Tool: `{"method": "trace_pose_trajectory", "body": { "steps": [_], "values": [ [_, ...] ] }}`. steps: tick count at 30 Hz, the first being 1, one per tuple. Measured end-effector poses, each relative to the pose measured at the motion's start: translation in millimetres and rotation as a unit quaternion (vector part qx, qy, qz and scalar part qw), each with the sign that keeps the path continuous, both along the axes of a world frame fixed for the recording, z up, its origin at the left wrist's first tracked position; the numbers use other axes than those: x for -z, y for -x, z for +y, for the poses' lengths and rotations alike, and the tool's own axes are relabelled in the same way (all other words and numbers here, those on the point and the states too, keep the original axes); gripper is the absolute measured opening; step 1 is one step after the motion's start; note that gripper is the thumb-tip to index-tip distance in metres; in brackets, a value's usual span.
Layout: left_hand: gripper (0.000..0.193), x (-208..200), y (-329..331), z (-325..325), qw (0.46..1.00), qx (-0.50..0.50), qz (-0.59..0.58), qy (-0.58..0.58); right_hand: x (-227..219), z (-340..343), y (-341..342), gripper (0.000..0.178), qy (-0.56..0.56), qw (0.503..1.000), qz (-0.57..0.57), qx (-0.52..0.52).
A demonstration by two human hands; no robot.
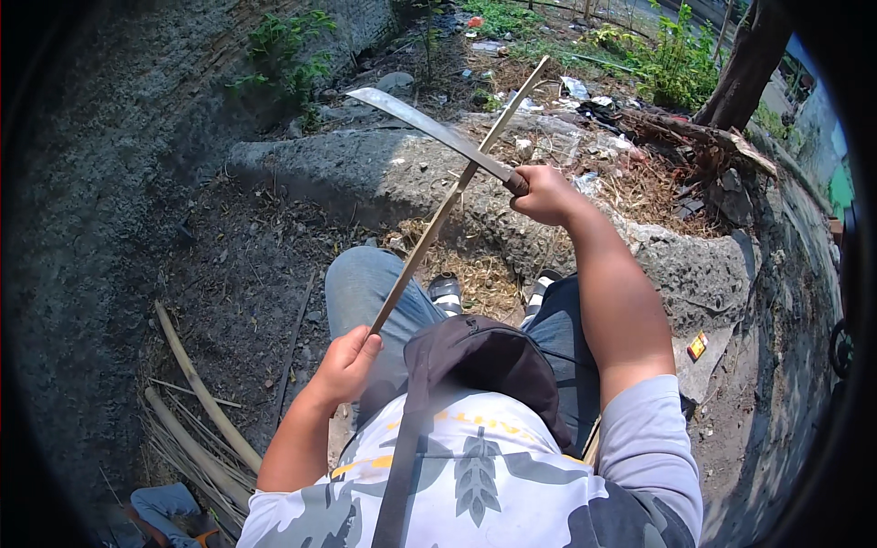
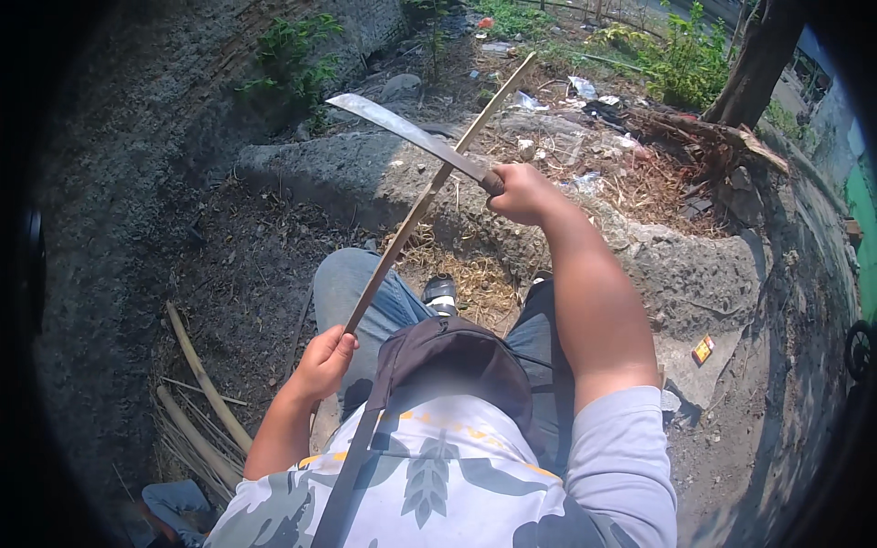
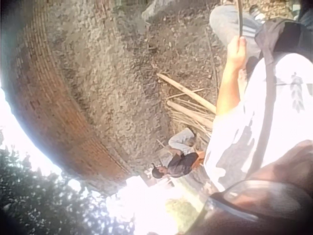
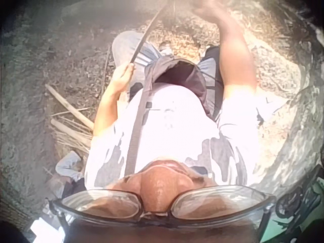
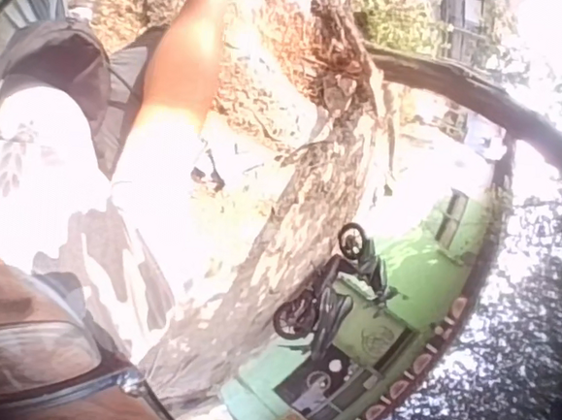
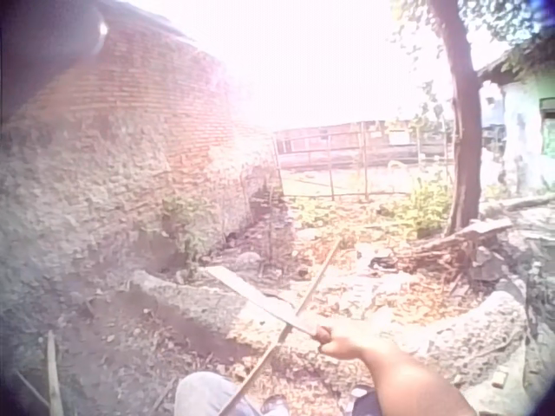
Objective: The person shaves a thin strip of bamboo by repeatedly sliding a machete along its length while holding the strip by hand.
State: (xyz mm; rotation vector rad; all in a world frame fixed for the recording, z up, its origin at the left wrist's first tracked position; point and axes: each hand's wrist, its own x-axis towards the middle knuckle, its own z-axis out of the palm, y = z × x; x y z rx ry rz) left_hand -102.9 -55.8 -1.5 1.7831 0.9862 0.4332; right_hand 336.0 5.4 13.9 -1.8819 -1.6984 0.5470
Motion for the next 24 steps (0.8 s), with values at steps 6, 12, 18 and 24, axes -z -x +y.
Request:
{"method": "trace_pose_trajectory", "body": {
  "steps": [6,12,18,24],
  "values": [
    [0.041,-3.4,3.7,-3.4,1.0,-0.007,0.012,-0.011,-39.7,-17.1,48.3,0.019,0.003,0.975,-0.174,-0.142],
    [0.036,-37.8,12.2,2.9,0.992,0.02,0.081,-0.092,-32.1,-8.8,23.4,0.022,0.041,0.986,-0.124,-0.106],
    [0.038,-30.0,13.4,12.6,0.992,0.0,0.085,-0.098,-33.8,-11.2,42.7,0.022,0.054,0.976,-0.192,-0.085],
    [0.041,-17.3,-19.0,18.5,0.994,-0.045,0.049,-0.083,-35.7,-12.8,73.6,0.023,-0.013,0.967,-0.194,-0.163]
  ]
}}
